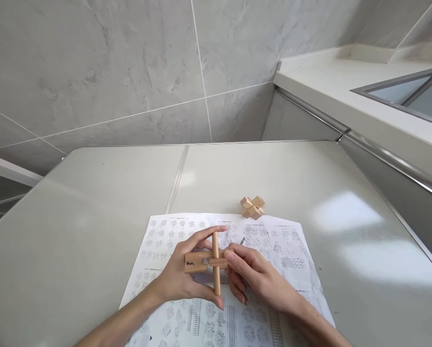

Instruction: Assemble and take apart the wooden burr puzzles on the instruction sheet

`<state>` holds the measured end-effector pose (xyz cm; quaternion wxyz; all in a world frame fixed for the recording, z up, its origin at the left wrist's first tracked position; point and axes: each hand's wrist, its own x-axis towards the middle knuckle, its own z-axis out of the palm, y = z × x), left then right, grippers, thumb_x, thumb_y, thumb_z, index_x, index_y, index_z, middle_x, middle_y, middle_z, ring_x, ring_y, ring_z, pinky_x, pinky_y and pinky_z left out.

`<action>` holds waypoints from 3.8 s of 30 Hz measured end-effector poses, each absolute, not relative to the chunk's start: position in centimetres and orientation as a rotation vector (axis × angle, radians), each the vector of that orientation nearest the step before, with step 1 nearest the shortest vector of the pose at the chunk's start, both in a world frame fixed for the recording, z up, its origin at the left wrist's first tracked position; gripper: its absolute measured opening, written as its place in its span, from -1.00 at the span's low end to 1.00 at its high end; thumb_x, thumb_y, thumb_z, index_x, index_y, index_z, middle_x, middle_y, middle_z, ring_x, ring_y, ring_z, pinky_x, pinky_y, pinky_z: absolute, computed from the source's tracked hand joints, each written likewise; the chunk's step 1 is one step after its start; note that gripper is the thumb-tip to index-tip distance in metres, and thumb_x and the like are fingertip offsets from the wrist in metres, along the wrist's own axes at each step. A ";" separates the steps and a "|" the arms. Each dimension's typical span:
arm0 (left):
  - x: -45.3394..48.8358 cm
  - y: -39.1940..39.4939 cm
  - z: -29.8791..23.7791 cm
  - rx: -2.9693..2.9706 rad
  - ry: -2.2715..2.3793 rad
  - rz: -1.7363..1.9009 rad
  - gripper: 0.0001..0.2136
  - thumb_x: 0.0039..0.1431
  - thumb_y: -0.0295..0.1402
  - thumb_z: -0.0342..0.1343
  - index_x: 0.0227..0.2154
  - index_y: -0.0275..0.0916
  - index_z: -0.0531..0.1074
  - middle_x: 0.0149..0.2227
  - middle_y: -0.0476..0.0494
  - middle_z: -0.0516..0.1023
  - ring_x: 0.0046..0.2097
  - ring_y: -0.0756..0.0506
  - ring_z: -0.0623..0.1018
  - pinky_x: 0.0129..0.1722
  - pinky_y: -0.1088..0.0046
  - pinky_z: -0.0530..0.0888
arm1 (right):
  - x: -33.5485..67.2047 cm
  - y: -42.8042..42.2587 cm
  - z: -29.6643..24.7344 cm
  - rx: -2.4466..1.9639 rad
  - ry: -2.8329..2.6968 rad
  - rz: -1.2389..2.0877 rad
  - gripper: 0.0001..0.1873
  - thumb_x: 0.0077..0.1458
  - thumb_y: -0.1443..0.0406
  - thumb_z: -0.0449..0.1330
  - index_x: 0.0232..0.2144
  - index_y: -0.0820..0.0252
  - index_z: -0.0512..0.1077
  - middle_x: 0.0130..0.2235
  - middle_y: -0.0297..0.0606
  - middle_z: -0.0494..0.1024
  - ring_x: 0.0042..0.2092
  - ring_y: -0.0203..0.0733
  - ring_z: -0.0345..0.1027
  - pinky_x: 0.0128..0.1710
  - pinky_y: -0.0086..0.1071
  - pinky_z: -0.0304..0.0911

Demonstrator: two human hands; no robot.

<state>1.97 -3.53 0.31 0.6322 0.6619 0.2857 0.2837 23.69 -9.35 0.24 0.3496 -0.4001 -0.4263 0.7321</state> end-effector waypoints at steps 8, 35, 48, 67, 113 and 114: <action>2.0 -3.9 0.0 1.360 0.762 0.628 0.07 -0.33 -0.29 0.73 0.30 -0.01 0.31 0.20 -0.32 0.60 0.16 -0.41 0.64 0.30 -0.12 0.41 | 23.9 -9.4 -0.1 -0.963 -0.992 1.938 -0.51 0.50 -0.08 0.12 -0.31 0.17 0.43 -0.56 -0.42 0.43 -0.58 -0.35 0.26 -0.45 -0.41 0.22; 1.9 -3.4 0.0 1.208 0.836 0.698 -0.62 0.03 -0.16 0.58 -0.39 -0.20 0.48 -0.36 -0.03 0.56 -0.28 -0.06 0.55 -0.24 0.40 0.48 | 23.9 -9.1 -0.6 -0.853 -0.785 2.026 -0.55 0.48 -0.04 0.16 -0.28 0.20 0.45 -0.53 -0.40 0.41 -0.57 -0.37 0.14 -0.51 -0.47 0.15; 0.5 -1.2 2.4 1.409 0.985 0.794 -0.64 0.45 0.04 0.15 -0.19 -0.19 0.51 -0.39 -0.08 0.61 -0.36 -0.08 0.57 -0.27 0.36 0.51 | 24.6 -8.8 -0.9 -0.884 -0.697 1.886 -0.59 0.43 -0.01 0.23 -0.27 0.21 0.52 -0.53 -0.42 0.33 -0.55 -0.36 0.08 -0.53 -0.44 0.06; -3.5 3.1 1.0 2.313 1.592 0.575 -0.77 0.52 -0.25 -0.13 -0.26 -0.12 0.37 -0.21 -0.18 0.61 -0.16 -0.27 0.57 -0.04 0.12 0.49 | 24.6 -8.7 -0.4 -0.929 -0.715 1.900 -0.55 0.36 -0.08 0.29 -0.29 0.19 0.50 -0.52 -0.42 0.32 -0.53 -0.33 0.11 -0.52 -0.42 0.09; -3.4 2.7 1.5 2.203 1.461 0.727 -0.78 0.55 -0.26 -0.05 0.02 -0.18 0.46 0.06 -0.23 0.57 0.12 -0.25 0.52 0.07 0.15 0.50 | 24.6 -8.9 0.0 -1.013 -0.932 1.916 -0.52 0.45 -0.09 0.18 -0.31 0.16 0.43 -0.46 -0.38 0.37 -0.46 -0.29 0.19 -0.43 -0.38 0.11; -3.0 2.4 1.7 2.138 1.401 0.751 -0.77 0.57 -0.23 -0.06 0.02 -0.17 0.46 0.05 -0.22 0.57 0.10 -0.23 0.54 0.07 0.18 0.49 | 24.6 -8.9 0.2 -1.023 -0.993 1.907 -0.52 0.45 -0.10 0.16 -0.31 0.16 0.43 -0.46 -0.38 0.37 -0.45 -0.28 0.21 -0.41 -0.37 0.12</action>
